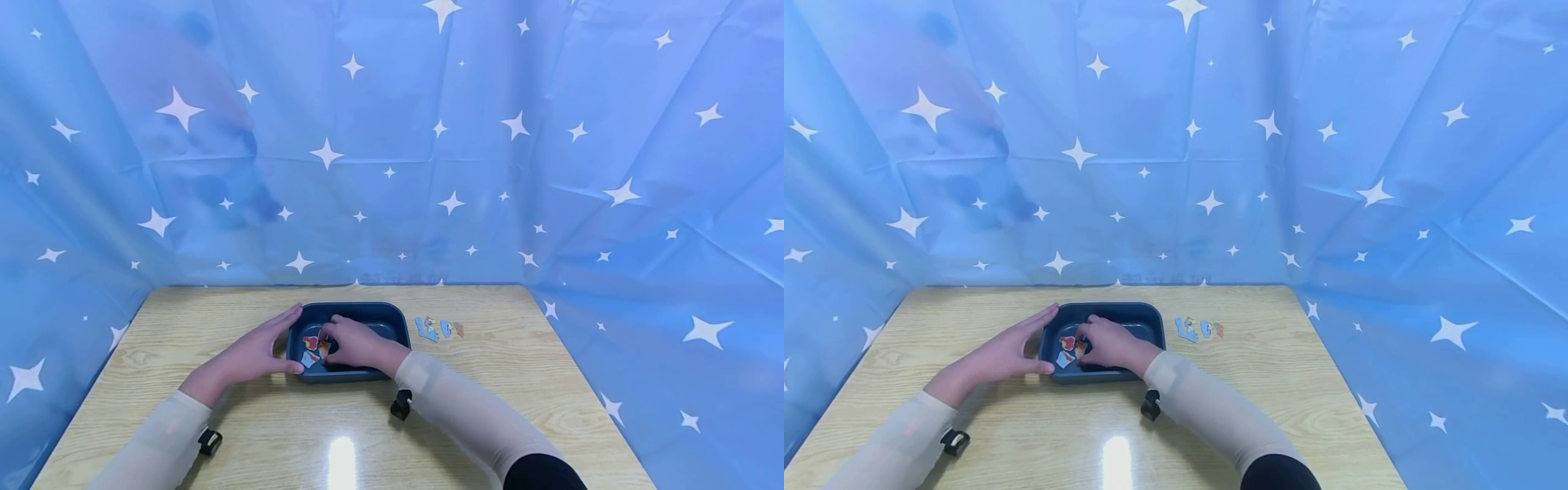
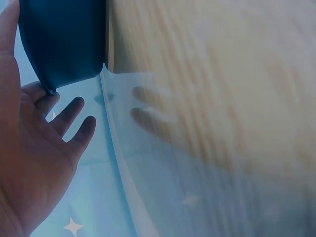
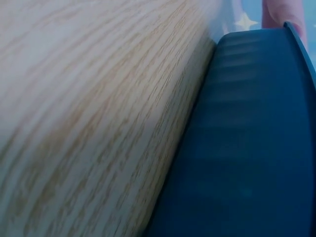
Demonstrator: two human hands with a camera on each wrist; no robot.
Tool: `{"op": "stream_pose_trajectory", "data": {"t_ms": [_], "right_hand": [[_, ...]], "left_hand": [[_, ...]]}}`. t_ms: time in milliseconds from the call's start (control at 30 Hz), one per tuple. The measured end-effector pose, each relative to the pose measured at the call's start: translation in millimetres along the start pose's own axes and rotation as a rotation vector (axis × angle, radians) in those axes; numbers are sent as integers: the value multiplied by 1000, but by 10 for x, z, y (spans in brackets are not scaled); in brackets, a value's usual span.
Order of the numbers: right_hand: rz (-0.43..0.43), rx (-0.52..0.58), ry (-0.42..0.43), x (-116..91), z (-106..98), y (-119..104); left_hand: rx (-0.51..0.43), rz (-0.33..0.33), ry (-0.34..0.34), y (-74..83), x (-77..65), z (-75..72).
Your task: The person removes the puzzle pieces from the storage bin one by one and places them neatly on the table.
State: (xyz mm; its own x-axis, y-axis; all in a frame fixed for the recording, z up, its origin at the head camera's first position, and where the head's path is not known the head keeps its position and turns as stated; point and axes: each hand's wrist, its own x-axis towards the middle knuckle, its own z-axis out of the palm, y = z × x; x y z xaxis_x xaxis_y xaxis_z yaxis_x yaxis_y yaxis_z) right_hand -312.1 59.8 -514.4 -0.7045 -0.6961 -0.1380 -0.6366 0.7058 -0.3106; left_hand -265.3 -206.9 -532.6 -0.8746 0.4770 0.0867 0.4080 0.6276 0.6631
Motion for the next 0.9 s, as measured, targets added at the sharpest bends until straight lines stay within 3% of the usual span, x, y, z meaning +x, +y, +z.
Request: {"op": "stream_pose_trajectory", "data": {"t_ms": [400, 900], "right_hand": [[0, -3, -15, -76, -39, -28], [4, 52, 62, -287, -190, 126]], "left_hand": [[-15, -16, -8, 4, -3, -4], [-11, -30, -4, 29, -3, -12]]}}
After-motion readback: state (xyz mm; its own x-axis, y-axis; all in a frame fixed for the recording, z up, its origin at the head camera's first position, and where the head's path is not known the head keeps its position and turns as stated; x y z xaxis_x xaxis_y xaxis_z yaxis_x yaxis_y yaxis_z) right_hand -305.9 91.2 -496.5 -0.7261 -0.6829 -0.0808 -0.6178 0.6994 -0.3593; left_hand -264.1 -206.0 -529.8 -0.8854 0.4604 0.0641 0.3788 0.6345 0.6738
